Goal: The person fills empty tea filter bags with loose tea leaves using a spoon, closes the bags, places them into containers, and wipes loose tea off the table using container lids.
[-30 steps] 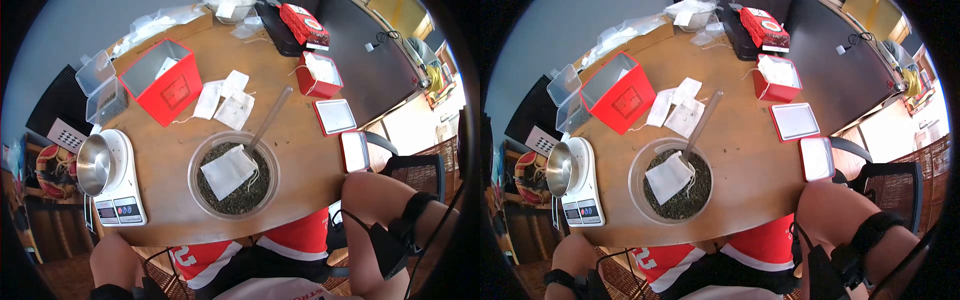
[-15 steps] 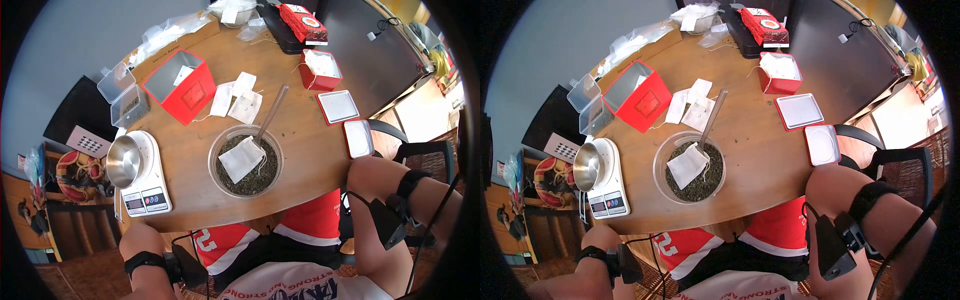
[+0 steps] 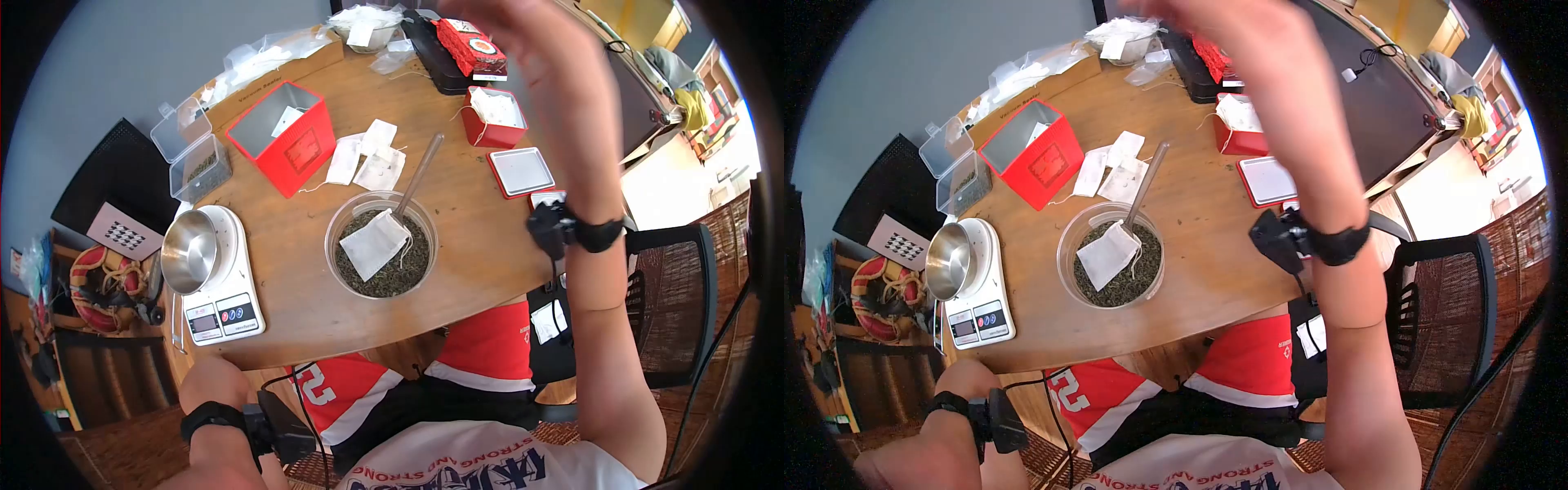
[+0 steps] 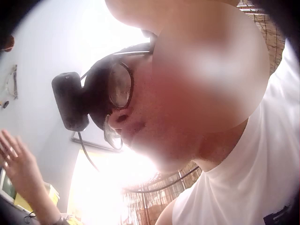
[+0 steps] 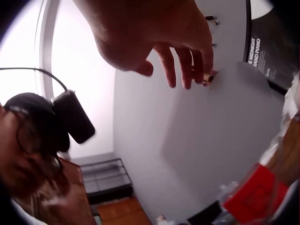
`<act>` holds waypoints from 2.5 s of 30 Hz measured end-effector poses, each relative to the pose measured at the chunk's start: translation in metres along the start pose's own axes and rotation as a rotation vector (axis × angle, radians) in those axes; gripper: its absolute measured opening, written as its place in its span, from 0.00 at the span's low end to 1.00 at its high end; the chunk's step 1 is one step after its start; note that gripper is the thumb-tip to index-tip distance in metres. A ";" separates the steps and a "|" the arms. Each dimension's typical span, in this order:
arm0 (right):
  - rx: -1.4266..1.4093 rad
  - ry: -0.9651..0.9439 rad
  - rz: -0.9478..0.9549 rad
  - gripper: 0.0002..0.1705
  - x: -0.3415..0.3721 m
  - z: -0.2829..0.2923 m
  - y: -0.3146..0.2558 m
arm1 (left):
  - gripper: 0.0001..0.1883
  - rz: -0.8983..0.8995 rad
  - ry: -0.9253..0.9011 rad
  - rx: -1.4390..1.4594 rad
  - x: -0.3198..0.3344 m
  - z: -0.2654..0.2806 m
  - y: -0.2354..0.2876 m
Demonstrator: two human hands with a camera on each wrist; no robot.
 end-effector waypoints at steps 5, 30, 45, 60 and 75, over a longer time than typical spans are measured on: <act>-0.040 -0.201 -0.290 0.18 0.072 -0.048 0.078 | 0.18 0.080 -0.029 -0.022 0.011 -0.001 -0.002; -0.795 -0.422 -0.768 0.13 0.134 -0.112 0.120 | 0.32 0.439 -0.709 -0.478 0.048 -0.090 -0.162; -0.847 -0.170 -0.770 0.16 0.137 -0.104 0.135 | 0.19 0.438 -0.424 -0.114 0.050 -0.073 -0.173; -0.926 0.027 -0.903 0.19 0.144 -0.091 0.154 | 0.14 0.435 -0.294 0.052 0.060 -0.072 -0.178; -0.909 -0.114 -0.831 0.18 0.151 -0.102 0.149 | 0.17 0.502 -0.308 0.071 0.061 -0.075 -0.178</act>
Point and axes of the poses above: each hand's wrist, its own x-axis away from the middle knuckle, its own z-axis out of the back of the hand, y = z × x, the point moved 9 cm from there along -x, towards the middle knuckle, and after that the axes turned 6 degrees about -z, right-handed, at the moved point
